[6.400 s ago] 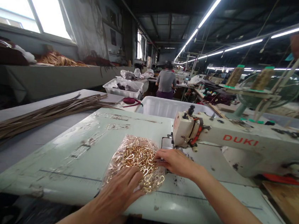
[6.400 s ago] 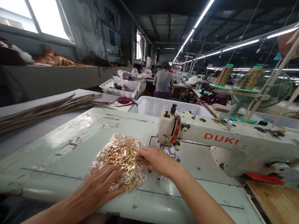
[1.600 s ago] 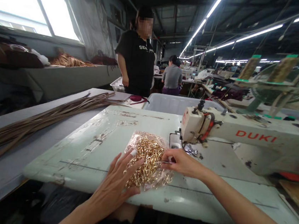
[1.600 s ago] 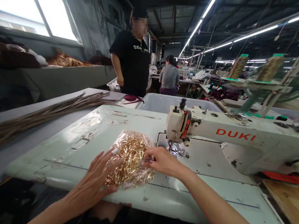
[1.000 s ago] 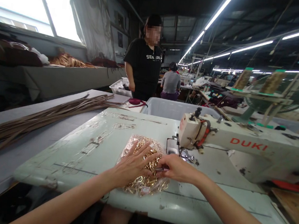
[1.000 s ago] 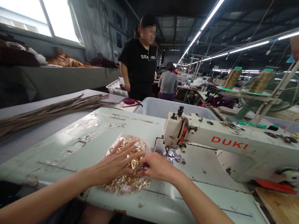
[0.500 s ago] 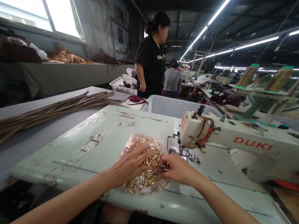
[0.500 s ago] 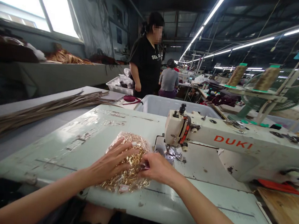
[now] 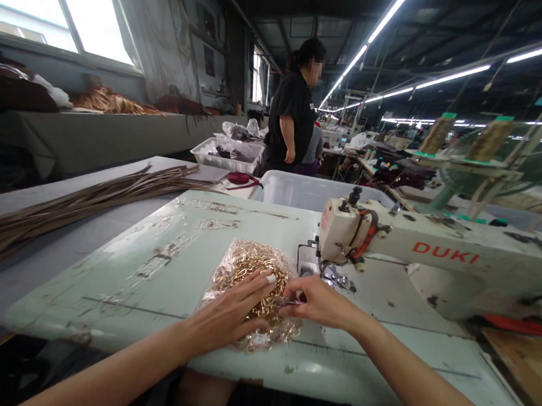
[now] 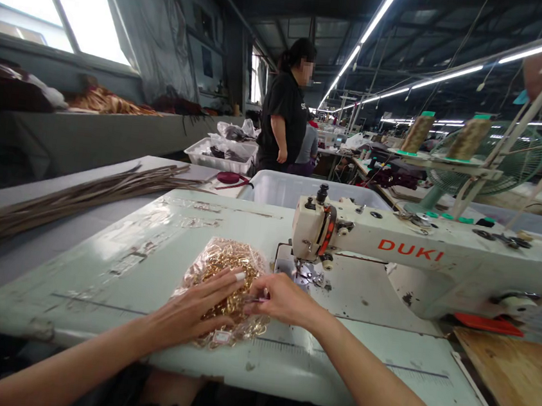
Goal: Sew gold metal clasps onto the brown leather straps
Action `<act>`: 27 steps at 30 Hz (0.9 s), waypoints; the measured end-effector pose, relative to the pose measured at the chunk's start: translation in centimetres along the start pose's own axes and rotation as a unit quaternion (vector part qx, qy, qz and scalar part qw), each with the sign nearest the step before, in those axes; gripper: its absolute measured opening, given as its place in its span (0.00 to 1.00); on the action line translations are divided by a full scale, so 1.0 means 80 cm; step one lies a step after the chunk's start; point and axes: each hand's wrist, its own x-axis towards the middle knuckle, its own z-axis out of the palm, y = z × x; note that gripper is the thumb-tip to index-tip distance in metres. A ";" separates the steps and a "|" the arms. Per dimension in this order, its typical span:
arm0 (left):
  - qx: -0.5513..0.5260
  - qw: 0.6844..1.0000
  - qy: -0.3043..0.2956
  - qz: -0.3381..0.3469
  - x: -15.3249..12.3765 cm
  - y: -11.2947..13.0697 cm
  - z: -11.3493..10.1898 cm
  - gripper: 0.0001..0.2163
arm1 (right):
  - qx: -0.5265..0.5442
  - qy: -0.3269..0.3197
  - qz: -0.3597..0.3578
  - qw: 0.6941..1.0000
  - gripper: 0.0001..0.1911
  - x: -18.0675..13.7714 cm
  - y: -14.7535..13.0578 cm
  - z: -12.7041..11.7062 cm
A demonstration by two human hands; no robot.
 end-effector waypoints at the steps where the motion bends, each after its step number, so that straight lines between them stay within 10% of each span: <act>1: 0.008 1.000 -0.003 0.010 0.002 -0.001 -0.001 0.27 | -0.001 -0.001 -0.011 1.000 0.09 -0.001 -0.001 -0.001; 13: 0.052 0.997 -0.022 0.044 0.031 -0.005 -0.009 0.18 | 0.007 -0.017 -0.067 0.998 0.09 0.004 -0.003 -0.004; 27: -0.131 0.991 -0.023 -0.032 0.037 -0.012 -0.021 0.16 | 0.080 -0.073 -0.106 0.988 0.11 0.005 -0.016 -0.022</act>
